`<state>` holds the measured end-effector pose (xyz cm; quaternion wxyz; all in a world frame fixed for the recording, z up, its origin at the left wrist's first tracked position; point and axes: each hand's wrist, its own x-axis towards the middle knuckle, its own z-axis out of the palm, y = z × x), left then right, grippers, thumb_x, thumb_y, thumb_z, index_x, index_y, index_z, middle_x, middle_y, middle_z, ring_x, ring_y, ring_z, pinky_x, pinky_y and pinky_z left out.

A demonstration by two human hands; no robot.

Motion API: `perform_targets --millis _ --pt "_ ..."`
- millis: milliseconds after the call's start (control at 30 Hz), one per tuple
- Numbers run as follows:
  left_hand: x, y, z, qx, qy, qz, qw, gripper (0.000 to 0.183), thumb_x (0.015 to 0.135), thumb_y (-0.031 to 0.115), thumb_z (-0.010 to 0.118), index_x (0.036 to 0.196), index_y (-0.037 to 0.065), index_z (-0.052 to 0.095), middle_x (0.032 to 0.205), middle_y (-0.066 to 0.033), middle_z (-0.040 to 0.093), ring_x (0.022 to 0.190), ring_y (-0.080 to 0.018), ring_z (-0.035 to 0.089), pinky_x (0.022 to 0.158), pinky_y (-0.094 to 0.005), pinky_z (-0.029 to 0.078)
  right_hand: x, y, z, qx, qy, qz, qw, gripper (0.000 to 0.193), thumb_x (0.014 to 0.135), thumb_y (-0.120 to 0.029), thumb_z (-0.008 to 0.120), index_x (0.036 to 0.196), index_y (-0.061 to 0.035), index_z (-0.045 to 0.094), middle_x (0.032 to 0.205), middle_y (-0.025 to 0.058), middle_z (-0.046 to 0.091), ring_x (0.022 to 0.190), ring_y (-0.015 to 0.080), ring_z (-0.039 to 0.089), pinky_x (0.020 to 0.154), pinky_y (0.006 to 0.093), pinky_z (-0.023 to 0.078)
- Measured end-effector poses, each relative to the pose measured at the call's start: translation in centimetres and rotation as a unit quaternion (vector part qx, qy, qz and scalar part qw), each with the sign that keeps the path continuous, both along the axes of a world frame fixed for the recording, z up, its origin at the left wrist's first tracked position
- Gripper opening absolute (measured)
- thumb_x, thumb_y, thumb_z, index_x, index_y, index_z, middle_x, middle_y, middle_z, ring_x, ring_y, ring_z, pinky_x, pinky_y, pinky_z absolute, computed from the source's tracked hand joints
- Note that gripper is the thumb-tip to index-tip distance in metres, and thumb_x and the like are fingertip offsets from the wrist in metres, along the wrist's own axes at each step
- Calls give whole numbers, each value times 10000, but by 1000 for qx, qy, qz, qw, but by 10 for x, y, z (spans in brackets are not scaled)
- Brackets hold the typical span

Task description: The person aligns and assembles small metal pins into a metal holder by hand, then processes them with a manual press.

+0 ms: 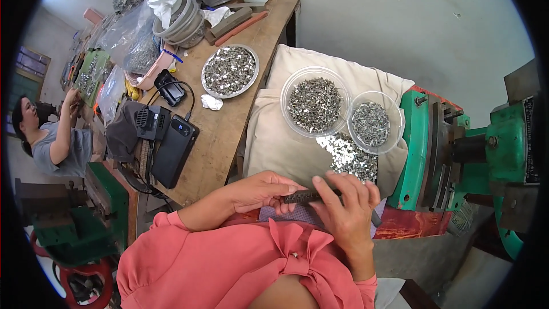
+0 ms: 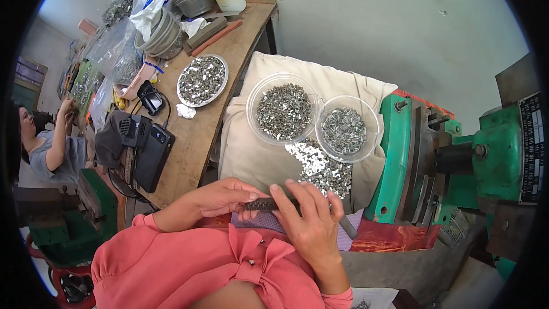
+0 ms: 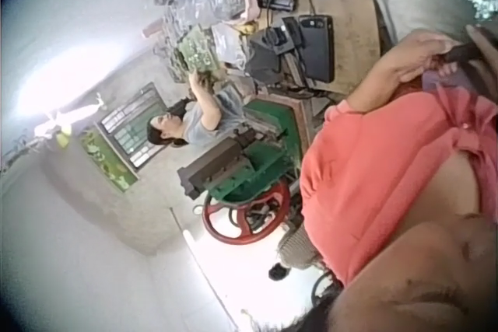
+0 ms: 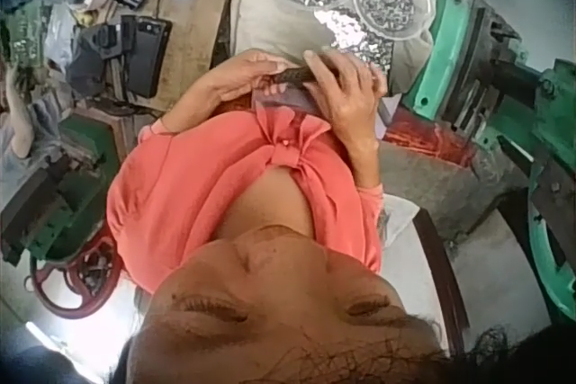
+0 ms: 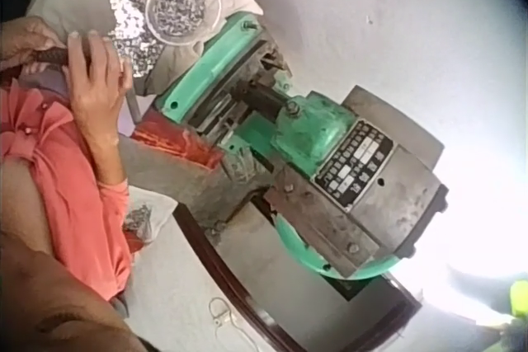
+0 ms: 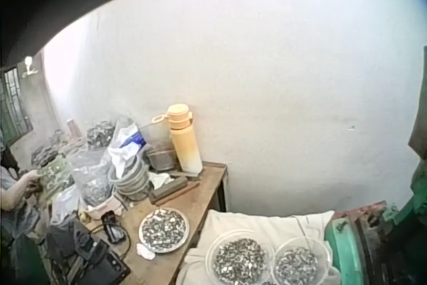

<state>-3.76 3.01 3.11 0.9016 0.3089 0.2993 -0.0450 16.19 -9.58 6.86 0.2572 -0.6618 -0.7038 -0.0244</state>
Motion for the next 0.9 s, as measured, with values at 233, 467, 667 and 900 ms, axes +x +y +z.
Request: perform_targets --millis 233,467,667,900 --pt "5 39 52 128 1 70 989 418 1023 215 539 1361 -31 552 879 -77 681 717 -126 630 642 -241 517 17 -18 -9 64 42 -77 994 424 750 -244 821 1158 -206 712 1205 20 635 1135 230 543 1015 423 318" --pt "46 80 67 635 50 130 759 298 984 164 556 1197 1 685 837 -105 668 694 -172 642 625 -321 497 19 -42 -25 26 63 -122 990 340 745 -191 819 1074 -164 735 1132 21 649 1102 252 566 982 432 350" --pt "57 88 50 770 159 113 607 291 957 133 561 1187 7 687 778 -112 613 695 -250 598 646 -353 475 19 -54 -26 38 60 -140 988 275 746 -154 811 1013 -148 747 1073 15 660 1052 243 592 967 427 364" --pt "33 62 52 433 2 126 893 337 1016 189 530 1238 -34 651 819 -40 657 711 -79 591 654 -233 493 18 -55 -28 66 69 -135 986 283 729 -147 823 1002 -145 751 1036 11 664 1007 231 608 946 420 382"
